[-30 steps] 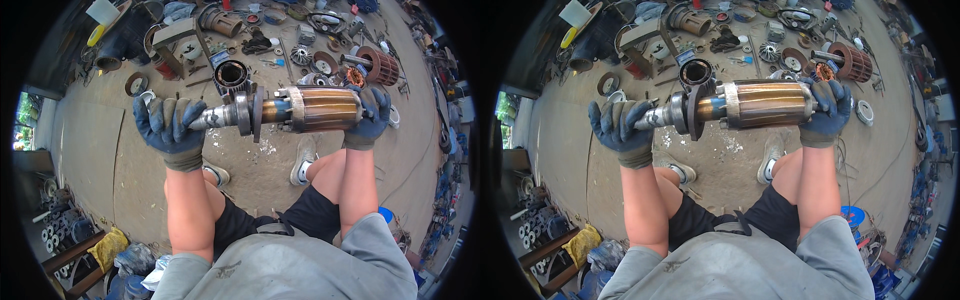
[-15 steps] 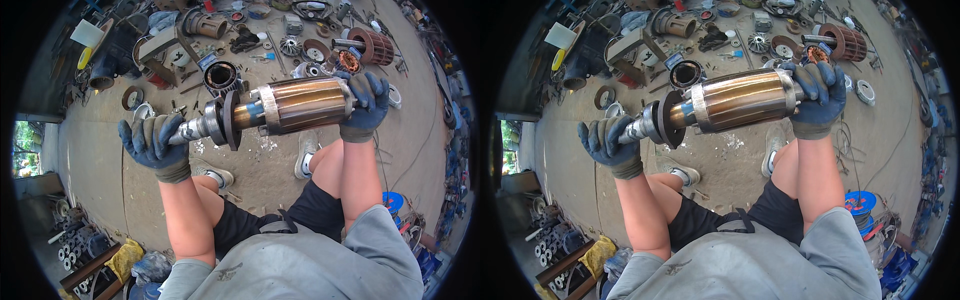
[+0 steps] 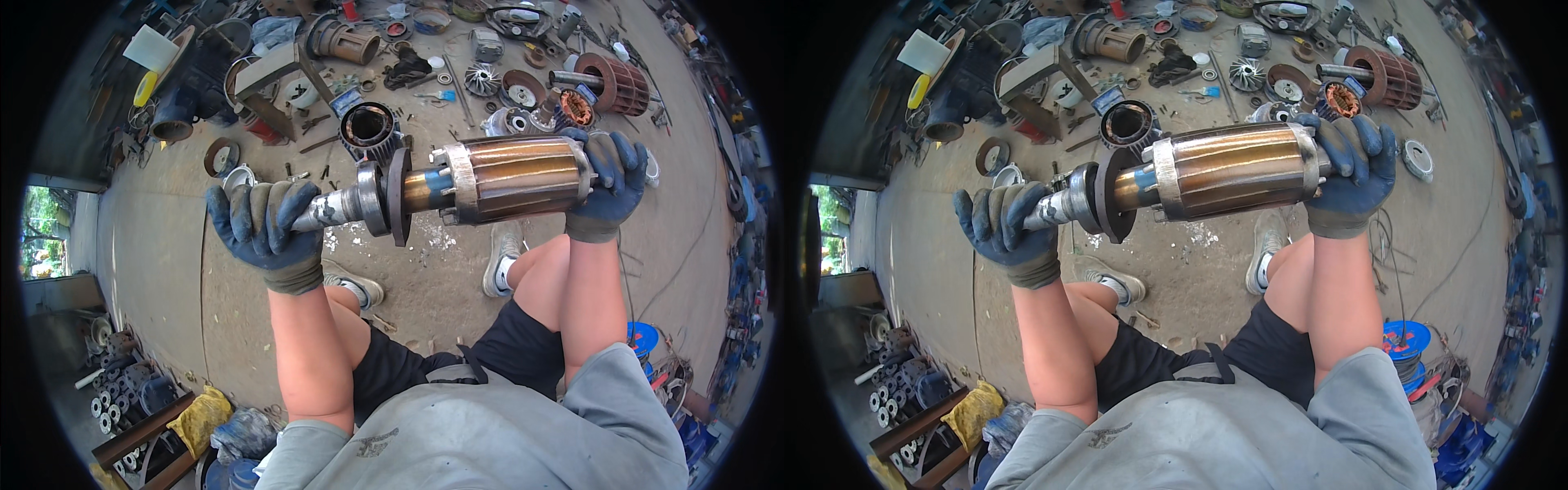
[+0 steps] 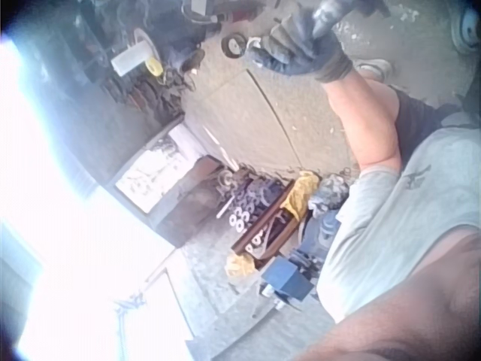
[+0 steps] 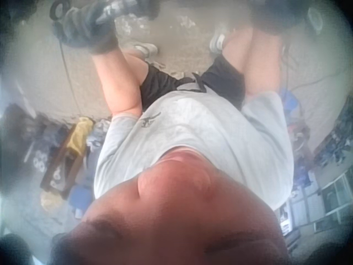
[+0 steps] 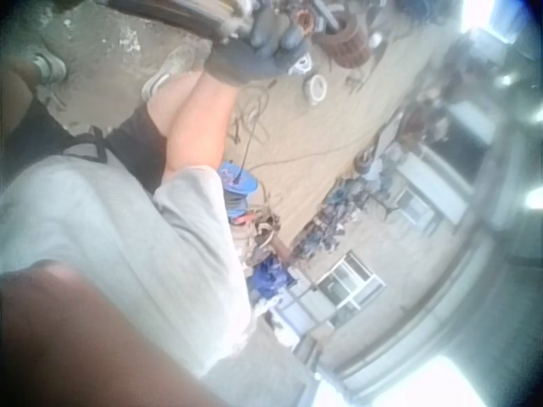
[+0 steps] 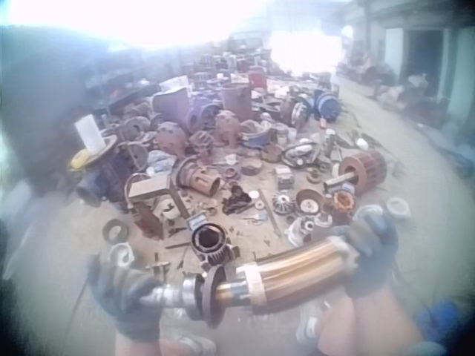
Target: The person sits on the floor and uses a small metal tool to scrape and clean a cylindrical motor component. They rotate the part, wipe it with a cloth, and continue scraping different areas. The person then picks up a larger motor assembly, inspects it, and sets it down before resuming cleaning the smaller component.
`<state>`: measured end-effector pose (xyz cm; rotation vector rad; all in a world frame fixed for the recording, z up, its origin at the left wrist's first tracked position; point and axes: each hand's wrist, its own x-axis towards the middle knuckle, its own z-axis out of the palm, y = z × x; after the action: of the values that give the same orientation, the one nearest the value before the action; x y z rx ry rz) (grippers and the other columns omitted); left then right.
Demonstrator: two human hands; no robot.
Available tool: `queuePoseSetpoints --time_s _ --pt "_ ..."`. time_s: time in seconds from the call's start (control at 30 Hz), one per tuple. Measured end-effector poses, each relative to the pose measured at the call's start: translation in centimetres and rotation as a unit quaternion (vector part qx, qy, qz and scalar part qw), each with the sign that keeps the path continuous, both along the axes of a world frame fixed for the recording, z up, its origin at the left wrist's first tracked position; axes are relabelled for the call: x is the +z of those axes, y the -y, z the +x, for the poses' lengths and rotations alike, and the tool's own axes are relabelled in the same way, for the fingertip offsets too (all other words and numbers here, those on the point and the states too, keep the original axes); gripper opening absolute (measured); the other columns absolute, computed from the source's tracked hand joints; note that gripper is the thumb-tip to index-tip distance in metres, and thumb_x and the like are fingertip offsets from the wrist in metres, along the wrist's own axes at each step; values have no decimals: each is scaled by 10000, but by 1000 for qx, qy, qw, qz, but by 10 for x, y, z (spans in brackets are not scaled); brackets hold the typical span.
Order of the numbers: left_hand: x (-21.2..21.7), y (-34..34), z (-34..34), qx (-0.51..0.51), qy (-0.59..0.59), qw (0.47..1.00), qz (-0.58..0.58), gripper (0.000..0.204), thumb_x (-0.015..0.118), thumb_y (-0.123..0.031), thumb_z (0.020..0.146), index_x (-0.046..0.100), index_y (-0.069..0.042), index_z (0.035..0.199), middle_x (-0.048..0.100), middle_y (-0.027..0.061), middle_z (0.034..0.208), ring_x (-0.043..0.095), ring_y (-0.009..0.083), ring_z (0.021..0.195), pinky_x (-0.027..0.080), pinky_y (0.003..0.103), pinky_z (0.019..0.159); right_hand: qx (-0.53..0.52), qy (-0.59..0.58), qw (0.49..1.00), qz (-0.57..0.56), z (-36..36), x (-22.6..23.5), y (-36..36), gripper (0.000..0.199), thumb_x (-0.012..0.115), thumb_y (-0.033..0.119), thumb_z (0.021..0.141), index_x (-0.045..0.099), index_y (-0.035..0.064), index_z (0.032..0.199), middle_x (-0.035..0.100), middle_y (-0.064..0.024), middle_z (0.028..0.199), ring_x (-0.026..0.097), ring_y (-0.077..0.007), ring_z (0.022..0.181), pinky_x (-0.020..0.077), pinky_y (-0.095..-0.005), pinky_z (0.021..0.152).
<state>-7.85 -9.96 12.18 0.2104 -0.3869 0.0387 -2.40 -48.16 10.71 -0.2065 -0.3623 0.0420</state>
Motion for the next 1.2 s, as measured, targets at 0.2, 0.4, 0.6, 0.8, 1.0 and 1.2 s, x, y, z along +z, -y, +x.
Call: queuePoseSetpoints --time_s 0.2,0.4,0.6,0.8,1.0,1.2 --pt "-3 3 -2 20 10 1000 3 592 420 -458 1110 512 -234 570 475 -58 477 433 89 426 408 271 654 21 44 999 -14 3 -5 12 285 578 291 1064 534 195 800 460 77 608 467 -93 620 353 -353 1138" --pt "3 8 -5 12 37 999 16 594 409 -463 1112 510 -238 571 473 -62 494 415 85 415 409 281 657 9 56 998 -12 5 -3 17 341 550 293 1073 520 223 741 460 80 567 464 -85 565 365 -331 1080" --pt "13 12 -12 36 11 999 29 595 465 -411 1102 531 -232 539 473 -64 441 412 73 377 417 235 595 4 71 997 -21 1 -1 18 347 564 294 1069 527 231 729 461 72 566 463 -80 543 368 -324 1064" --pt "12 6 -11 14 38 999 30 599 494 -419 1090 561 -212 532 484 -57 419 425 73 352 447 233 547 -2 88 996 -20 -3 4 17 367 552 291 1082 512 232 722 443 70 539 450 -63 527 372 -307 1046" --pt "15 2 -14 18 37 998 51 603 492 -459 1086 548 -207 540 481 -60 440 433 92 374 466 241 607 -19 17 1000 -18 -4 -1 12 369 528 260 1078 513 216 712 454 75 534 456 -53 540 404 -300 1038" --pt "12 2 -8 64 31 993 95 588 389 -503 1106 596 -145 688 460 -30 509 386 127 474 388 327 689 102 -134 986 11 21 -66 4 306 517 247 1069 573 179 776 584 62 676 586 -112 710 433 -387 1118"
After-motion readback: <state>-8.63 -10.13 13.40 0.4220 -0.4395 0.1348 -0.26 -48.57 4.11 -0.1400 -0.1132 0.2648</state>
